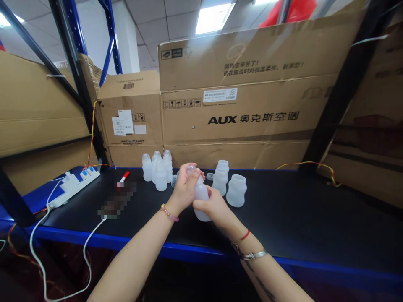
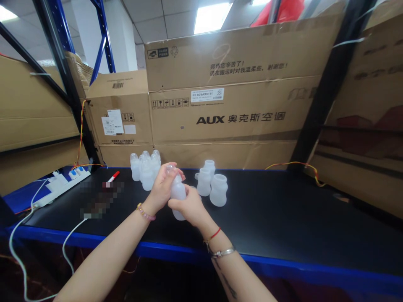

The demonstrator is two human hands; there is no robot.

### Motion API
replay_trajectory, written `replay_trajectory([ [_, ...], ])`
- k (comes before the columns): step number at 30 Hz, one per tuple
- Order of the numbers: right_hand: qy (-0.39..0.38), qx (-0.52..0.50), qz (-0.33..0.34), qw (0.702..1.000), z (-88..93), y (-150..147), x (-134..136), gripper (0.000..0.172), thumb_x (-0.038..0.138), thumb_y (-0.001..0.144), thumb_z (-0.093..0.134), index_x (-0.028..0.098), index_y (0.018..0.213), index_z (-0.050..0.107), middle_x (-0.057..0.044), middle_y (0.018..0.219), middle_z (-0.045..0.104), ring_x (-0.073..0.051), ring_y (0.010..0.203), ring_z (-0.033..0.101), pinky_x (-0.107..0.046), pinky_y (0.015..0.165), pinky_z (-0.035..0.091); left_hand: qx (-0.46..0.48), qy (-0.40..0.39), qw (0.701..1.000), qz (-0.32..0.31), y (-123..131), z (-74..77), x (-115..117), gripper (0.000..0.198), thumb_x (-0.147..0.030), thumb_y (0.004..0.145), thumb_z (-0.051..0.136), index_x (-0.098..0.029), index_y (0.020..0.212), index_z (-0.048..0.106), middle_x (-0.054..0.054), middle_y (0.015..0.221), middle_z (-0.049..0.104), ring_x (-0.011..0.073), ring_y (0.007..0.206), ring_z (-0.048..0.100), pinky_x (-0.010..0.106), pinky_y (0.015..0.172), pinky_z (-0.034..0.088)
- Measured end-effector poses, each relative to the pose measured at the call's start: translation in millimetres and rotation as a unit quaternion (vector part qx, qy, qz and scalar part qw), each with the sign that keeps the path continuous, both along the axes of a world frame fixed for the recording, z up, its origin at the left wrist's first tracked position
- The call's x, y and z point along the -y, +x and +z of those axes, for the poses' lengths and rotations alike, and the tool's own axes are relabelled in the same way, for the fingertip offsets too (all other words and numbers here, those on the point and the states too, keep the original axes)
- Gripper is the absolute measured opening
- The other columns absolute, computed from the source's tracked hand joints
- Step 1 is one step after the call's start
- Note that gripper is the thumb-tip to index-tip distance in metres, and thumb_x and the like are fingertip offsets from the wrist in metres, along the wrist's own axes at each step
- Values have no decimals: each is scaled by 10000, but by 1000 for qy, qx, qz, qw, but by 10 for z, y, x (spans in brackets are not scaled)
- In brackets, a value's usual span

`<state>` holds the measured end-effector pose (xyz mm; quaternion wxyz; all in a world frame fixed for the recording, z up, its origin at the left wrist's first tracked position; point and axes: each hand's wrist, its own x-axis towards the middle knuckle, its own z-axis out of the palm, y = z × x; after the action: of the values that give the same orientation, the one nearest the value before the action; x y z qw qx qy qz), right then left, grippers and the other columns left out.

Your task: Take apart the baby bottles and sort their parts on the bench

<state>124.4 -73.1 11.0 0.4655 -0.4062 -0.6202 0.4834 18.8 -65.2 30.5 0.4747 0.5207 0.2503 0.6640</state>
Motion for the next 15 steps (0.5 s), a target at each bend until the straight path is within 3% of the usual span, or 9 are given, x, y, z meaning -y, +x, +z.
replay_trajectory([
  [7,29,2,9,1000,27,7,30,206,231,488,642,193,663,540,42,597,537,-106,555,420,-248,517,327,-29,14,999,40,14,-11,20,528,-600,810,662,-205,1109,481,23,894,619,159,795,647,293,710,524],
  [15,77,2,34,996,53,54,58,235,194,513,647,173,733,568,31,653,570,-105,574,451,-244,522,361,-82,91,988,93,-4,-44,56,448,-572,899,561,-221,1159,459,36,941,626,164,844,648,315,778,531],
])
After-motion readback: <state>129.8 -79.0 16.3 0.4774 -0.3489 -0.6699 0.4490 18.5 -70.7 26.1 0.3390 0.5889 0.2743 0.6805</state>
